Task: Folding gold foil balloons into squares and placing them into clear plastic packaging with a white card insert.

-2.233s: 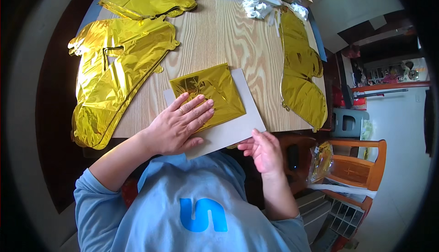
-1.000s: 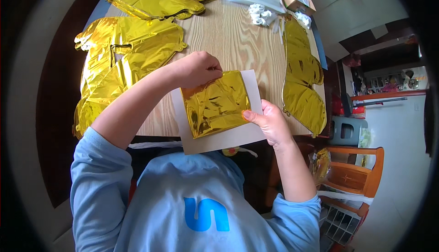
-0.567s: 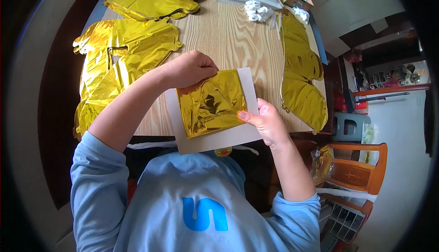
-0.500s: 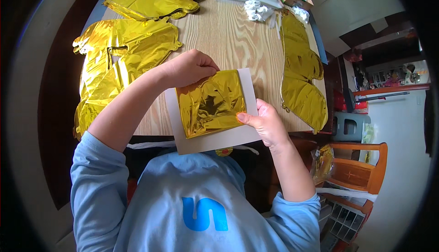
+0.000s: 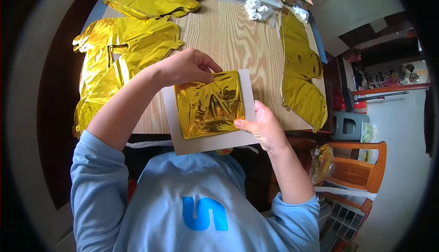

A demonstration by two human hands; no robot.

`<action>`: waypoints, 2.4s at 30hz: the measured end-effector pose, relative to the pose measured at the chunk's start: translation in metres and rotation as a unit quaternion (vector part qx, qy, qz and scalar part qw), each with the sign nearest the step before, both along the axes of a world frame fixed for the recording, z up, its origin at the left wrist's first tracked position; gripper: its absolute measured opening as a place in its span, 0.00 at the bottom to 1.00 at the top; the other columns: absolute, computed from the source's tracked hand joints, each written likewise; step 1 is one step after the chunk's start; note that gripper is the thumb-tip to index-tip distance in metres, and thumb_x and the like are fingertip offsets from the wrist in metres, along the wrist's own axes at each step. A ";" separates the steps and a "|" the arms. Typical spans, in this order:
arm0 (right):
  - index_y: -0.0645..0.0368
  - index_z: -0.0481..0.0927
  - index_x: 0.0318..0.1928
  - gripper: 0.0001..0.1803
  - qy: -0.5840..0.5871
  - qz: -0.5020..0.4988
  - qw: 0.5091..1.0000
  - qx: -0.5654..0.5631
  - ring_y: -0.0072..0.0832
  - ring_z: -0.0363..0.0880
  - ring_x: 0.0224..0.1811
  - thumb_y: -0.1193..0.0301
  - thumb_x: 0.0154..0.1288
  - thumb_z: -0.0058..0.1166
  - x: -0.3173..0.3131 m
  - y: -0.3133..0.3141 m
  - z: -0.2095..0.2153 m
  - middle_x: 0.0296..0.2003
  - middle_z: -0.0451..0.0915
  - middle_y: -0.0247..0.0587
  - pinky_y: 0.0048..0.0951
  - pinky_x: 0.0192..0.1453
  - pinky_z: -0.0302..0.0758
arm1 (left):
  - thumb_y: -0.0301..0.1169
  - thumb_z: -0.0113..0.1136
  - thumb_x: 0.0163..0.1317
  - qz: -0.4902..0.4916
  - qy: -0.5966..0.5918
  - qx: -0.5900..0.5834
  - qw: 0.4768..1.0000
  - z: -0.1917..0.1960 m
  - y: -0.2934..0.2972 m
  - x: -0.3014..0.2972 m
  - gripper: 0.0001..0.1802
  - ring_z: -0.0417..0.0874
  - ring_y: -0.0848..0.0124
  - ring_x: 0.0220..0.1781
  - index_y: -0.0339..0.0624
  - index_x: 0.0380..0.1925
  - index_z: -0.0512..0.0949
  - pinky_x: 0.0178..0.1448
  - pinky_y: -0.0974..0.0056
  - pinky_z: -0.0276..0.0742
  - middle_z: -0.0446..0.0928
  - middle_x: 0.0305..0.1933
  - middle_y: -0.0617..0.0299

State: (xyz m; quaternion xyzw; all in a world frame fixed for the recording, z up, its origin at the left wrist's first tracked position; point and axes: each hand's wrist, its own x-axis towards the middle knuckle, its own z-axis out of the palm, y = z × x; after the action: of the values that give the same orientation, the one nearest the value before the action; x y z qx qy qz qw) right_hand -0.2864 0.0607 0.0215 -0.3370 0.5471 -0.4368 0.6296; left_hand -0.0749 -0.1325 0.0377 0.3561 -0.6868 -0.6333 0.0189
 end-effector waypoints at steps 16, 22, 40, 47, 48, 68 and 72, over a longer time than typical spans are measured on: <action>0.69 0.69 0.55 0.17 0.028 -0.117 0.991 -0.060 0.23 0.83 0.47 0.85 0.68 0.55 0.009 0.023 -0.012 0.46 0.85 0.46 0.26 0.56 0.78 | 0.29 0.67 0.65 -0.033 -0.048 -0.080 0.995 0.005 -0.003 -0.019 0.20 0.81 0.80 0.32 0.39 0.56 0.81 0.36 0.72 0.80 0.84 0.36 0.67; 0.70 0.69 0.57 0.20 0.077 -0.135 0.986 -0.065 0.23 0.84 0.45 0.86 0.67 0.57 0.011 0.024 -0.014 0.44 0.86 0.46 0.25 0.54 0.79 | 0.35 0.67 0.62 -0.028 -0.089 -0.113 0.989 0.002 -0.008 -0.015 0.19 0.87 0.72 0.36 0.41 0.52 0.83 0.43 0.67 0.84 0.87 0.39 0.60; 0.63 0.65 0.70 0.37 0.414 -0.124 0.894 -0.117 0.47 0.80 0.53 0.83 0.60 0.63 0.023 0.023 -0.023 0.50 0.78 0.55 0.44 0.59 0.76 | 0.35 0.63 0.63 -0.029 0.015 -0.656 0.754 -0.043 0.062 0.013 0.18 0.75 0.56 0.63 0.42 0.51 0.80 0.69 0.49 0.67 0.76 0.57 0.56; 0.59 0.67 0.70 0.38 0.531 -0.082 0.823 -0.187 0.52 0.74 0.56 0.84 0.58 0.62 0.029 0.024 -0.017 0.53 0.74 0.55 0.47 0.64 0.70 | 0.58 0.60 0.64 -0.069 -0.031 -0.605 0.793 -0.036 0.089 0.022 0.39 0.69 0.48 0.72 0.37 0.62 0.74 0.79 0.40 0.56 0.71 0.68 0.46; 0.58 0.68 0.69 0.37 0.546 -0.079 0.811 -0.197 0.52 0.74 0.57 0.83 0.58 0.63 0.029 0.024 -0.017 0.54 0.73 0.55 0.47 0.64 0.70 | 0.61 0.58 0.64 -0.071 -0.037 -0.608 0.790 -0.038 0.090 0.024 0.41 0.68 0.47 0.73 0.36 0.64 0.72 0.79 0.40 0.55 0.70 0.69 0.45; 0.51 0.66 0.74 0.45 0.644 0.162 0.691 -0.285 0.67 0.53 0.77 0.55 0.58 0.69 0.079 0.064 -0.035 0.73 0.55 0.71 0.67 0.75 0.59 | 0.48 0.60 0.63 -0.110 -0.055 -0.597 0.792 -0.034 0.086 0.033 0.39 0.64 0.47 0.77 0.32 0.68 0.69 0.81 0.40 0.51 0.65 0.74 0.42; 0.44 0.72 0.69 0.41 0.660 0.180 0.676 -0.274 0.69 0.53 0.75 0.53 0.56 0.70 0.084 0.064 -0.035 0.71 0.56 0.69 0.73 0.73 0.57 | 0.44 0.60 0.64 -0.062 -0.039 -0.560 0.826 -0.032 0.101 0.011 0.38 0.63 0.46 0.78 0.31 0.68 0.68 0.81 0.41 0.51 0.65 0.74 0.40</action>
State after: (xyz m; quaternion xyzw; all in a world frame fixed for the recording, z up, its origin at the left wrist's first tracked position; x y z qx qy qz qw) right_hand -0.2023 0.1245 -0.0139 -0.7869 0.6052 -0.1094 0.0505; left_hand -0.0640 -0.0316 0.0053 0.2654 -0.9442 -0.1258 0.1490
